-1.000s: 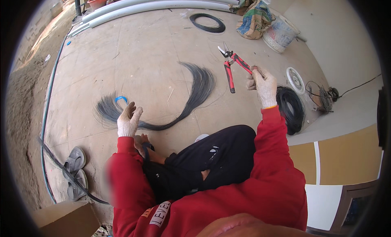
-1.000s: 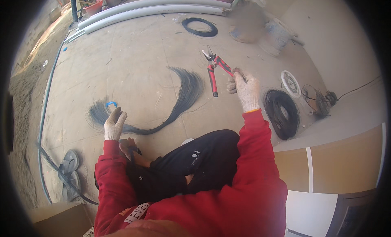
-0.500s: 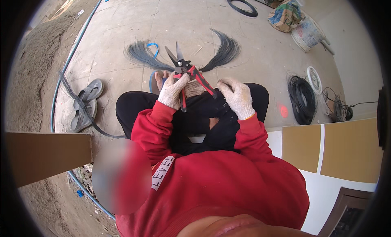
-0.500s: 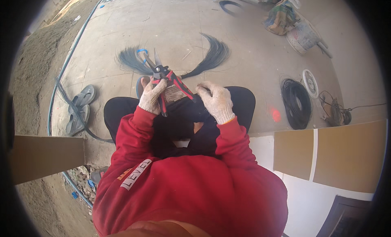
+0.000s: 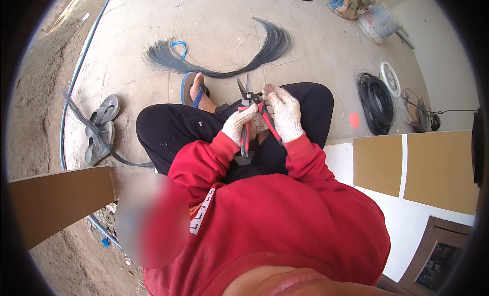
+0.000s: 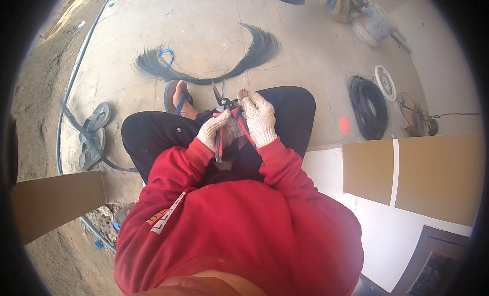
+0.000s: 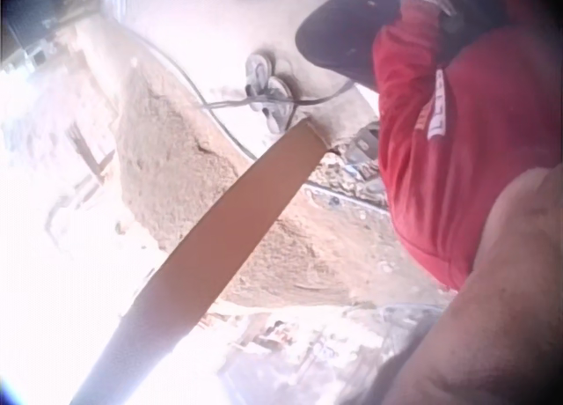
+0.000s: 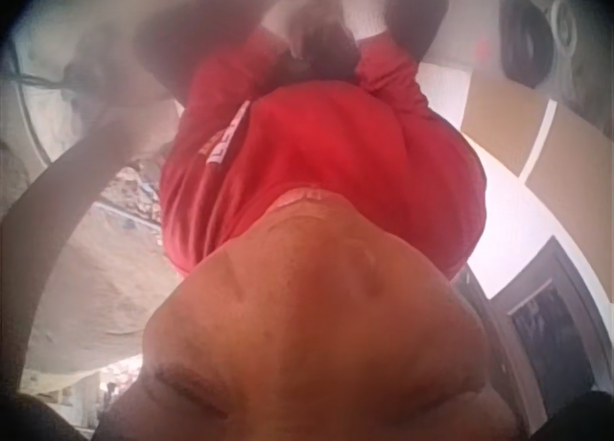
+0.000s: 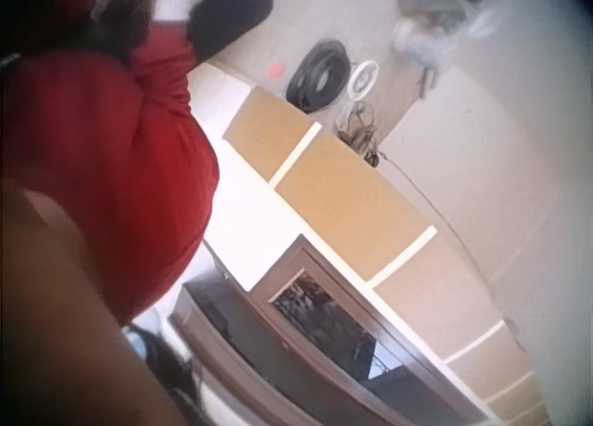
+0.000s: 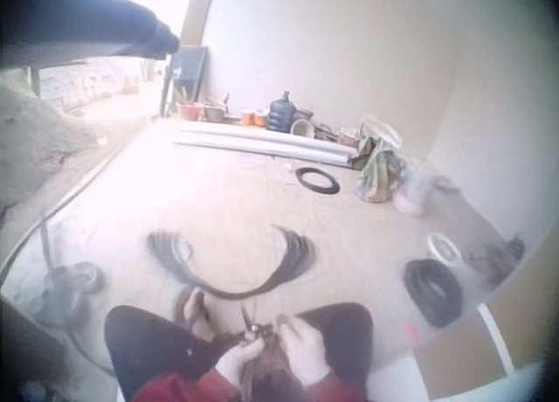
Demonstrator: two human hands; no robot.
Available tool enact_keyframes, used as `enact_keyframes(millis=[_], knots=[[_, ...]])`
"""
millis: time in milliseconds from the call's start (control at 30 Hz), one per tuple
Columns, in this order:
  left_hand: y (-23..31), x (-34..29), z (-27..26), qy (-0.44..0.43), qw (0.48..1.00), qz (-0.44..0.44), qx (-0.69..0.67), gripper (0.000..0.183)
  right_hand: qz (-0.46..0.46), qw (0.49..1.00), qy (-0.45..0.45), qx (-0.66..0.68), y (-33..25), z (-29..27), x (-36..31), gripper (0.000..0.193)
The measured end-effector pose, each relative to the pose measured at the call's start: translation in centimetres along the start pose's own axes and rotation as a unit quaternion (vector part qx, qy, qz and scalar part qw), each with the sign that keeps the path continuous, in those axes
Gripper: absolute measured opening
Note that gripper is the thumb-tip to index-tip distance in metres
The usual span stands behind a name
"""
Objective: The person sits on the floor and uses pliers to cut a bundle of black wires. They then separate the wires into smaller strands, straighten them, and tie them together with a thin wire.
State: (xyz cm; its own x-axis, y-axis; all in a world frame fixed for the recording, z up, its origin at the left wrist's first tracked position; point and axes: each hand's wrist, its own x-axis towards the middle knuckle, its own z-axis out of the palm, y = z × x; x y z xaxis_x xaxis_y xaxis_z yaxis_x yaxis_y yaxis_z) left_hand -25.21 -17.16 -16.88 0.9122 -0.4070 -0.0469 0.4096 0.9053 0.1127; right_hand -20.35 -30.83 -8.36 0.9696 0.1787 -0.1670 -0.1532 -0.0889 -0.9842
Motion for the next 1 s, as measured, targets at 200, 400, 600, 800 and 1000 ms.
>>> enact_keyframes(millis=[200,400,600,800,1000], knots=[[0.4,-0.9,4.0,0.055,0.996,0.02,0.07,0.019,-0.158,0.977,-0.025,-0.142,0.8,-1.5,-0.1,0.027],[1.4,-1.7,4.8,0.017,0.983,0.031,0.178,0.02,-0.294,0.933,-0.01,-0.208,-0.3,0.0,-1.7,0.029],[1.5,-2.1,3.9,0.06,0.977,0.063,0.193,0.029,-0.338,0.919,-0.026,-0.202,0.4,1.2,-2.4,0.03],[1.2,-1.3,4.1,0.088,0.978,0.098,0.161,0.02,-0.323,0.928,0.041,-0.183,0.3,1.2,-3.2,0.029],[1.8,-1.1,3.7,0.03,0.986,0.099,0.128,0.028,-0.323,0.908,-0.027,-0.268,0.7,0.7,-3.1,0.054]])
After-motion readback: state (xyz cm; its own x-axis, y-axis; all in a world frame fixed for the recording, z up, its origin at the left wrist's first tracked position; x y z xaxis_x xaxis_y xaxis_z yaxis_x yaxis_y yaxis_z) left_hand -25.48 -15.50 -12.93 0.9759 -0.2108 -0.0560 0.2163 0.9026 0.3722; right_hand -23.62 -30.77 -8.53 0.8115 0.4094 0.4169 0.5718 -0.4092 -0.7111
